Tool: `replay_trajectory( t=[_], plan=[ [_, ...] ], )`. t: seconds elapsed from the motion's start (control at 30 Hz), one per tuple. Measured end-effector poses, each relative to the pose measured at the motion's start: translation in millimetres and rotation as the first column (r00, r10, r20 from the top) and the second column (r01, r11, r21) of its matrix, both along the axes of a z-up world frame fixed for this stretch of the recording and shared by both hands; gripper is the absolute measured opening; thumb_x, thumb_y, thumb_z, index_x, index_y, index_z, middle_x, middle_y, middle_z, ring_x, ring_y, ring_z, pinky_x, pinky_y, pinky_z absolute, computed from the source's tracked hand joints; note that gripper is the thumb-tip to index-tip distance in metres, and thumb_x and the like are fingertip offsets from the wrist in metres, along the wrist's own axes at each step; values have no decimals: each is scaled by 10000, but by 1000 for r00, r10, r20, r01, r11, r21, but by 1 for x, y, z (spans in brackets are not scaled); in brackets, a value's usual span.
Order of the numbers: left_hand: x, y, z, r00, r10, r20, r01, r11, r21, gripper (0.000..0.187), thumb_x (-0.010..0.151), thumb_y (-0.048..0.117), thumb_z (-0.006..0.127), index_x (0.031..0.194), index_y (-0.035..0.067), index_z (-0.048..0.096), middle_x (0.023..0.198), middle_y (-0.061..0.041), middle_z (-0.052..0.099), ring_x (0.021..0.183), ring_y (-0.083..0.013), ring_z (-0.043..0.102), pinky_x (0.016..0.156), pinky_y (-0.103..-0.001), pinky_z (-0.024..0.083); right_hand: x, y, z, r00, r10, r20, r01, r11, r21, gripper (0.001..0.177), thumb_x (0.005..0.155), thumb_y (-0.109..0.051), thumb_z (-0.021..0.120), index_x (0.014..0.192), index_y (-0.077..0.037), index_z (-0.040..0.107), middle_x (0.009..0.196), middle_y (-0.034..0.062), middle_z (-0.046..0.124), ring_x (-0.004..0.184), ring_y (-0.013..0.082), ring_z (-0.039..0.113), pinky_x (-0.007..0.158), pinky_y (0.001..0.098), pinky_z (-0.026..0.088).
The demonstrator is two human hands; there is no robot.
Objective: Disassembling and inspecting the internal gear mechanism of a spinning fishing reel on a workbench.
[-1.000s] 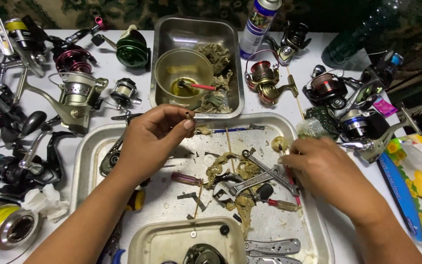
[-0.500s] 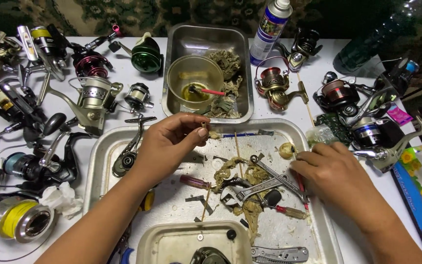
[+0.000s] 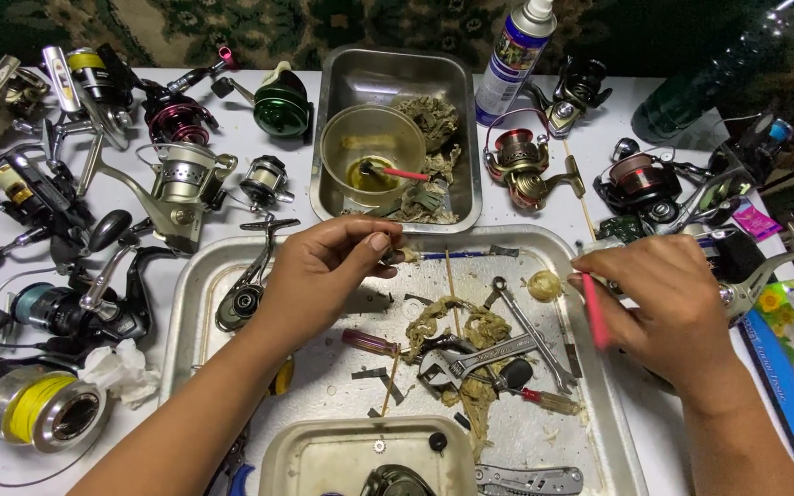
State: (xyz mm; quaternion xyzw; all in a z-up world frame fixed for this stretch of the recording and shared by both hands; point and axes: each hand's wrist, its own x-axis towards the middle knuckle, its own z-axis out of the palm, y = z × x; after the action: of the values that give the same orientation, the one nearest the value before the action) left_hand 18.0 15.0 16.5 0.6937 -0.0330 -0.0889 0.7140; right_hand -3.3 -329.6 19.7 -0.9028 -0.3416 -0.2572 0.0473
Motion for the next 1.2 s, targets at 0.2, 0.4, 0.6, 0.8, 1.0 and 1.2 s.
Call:
replay_trajectory(
  t=[0.2, 0.4, 0.6, 0.8, 1.0, 1.2],
  plan=[
    [0, -2, 4, 997, 16, -74, -8, 994, 105, 321, 895, 202, 685, 1202, 137, 752, 1101, -62, 834, 903, -157, 809, 764, -270, 677, -4, 19, -5, 992, 37, -119, 14, 914, 405, 104, 947, -50, 717, 990, 36, 759, 969, 168, 761, 822, 266, 702, 812, 393, 486],
    [2, -4, -7, 999, -11, -51, 12, 1000, 17, 275, 888, 134, 720, 1157, 87, 755, 997, -75, 809, 873, -161, 788, 821, -266, 667, -6, 13, -21, 987, -37, -156, 109, 866, 488, 47, 974, 28, 720, 983, 64, 748, 1000, 181, 746, 932, 308, 711, 909, 418, 509],
    [-1, -4, -3, 997, -15, -72, 19, 998, 56, 229, 876, 162, 746, 1096, 105, 767, 984, -53, 810, 872, -141, 789, 738, -247, 659, -6, 7, -32, 982, -69, -175, 147, 860, 488, 49, 989, 22, 712, 1017, 48, 743, 1030, 161, 743, 963, 294, 702, 979, 431, 493],
    [-1, -4, -6, 999, -24, -31, 26, 997, 75, 196, 864, 170, 777, 1051, 111, 779, 964, -20, 798, 842, -84, 730, 719, -200, 592, -5, 6, -34, 980, -66, -188, 151, 859, 489, 64, 984, 20, 702, 1031, 37, 741, 1035, 157, 742, 973, 282, 702, 967, 418, 494],
    [0, -3, -9, 999, -36, 0, 36, 993, 109, 182, 873, 194, 776, 1041, 125, 787, 969, 17, 782, 715, -32, 627, 604, -180, 521, -4, 3, -37, 982, -68, -175, 143, 874, 464, 58, 1005, -4, 686, 1031, 12, 735, 1039, 134, 743, 993, 284, 705, 966, 421, 480],
    [-1, -4, -3, 999, -35, 24, 32, 994, 105, 227, 876, 173, 754, 1093, 116, 783, 1006, -15, 800, 847, -75, 723, 692, -203, 615, -4, 5, -27, 976, -98, -196, 176, 884, 434, 75, 1009, -6, 671, 1010, 9, 745, 1029, 126, 749, 983, 284, 704, 967, 416, 474]
  ],
)
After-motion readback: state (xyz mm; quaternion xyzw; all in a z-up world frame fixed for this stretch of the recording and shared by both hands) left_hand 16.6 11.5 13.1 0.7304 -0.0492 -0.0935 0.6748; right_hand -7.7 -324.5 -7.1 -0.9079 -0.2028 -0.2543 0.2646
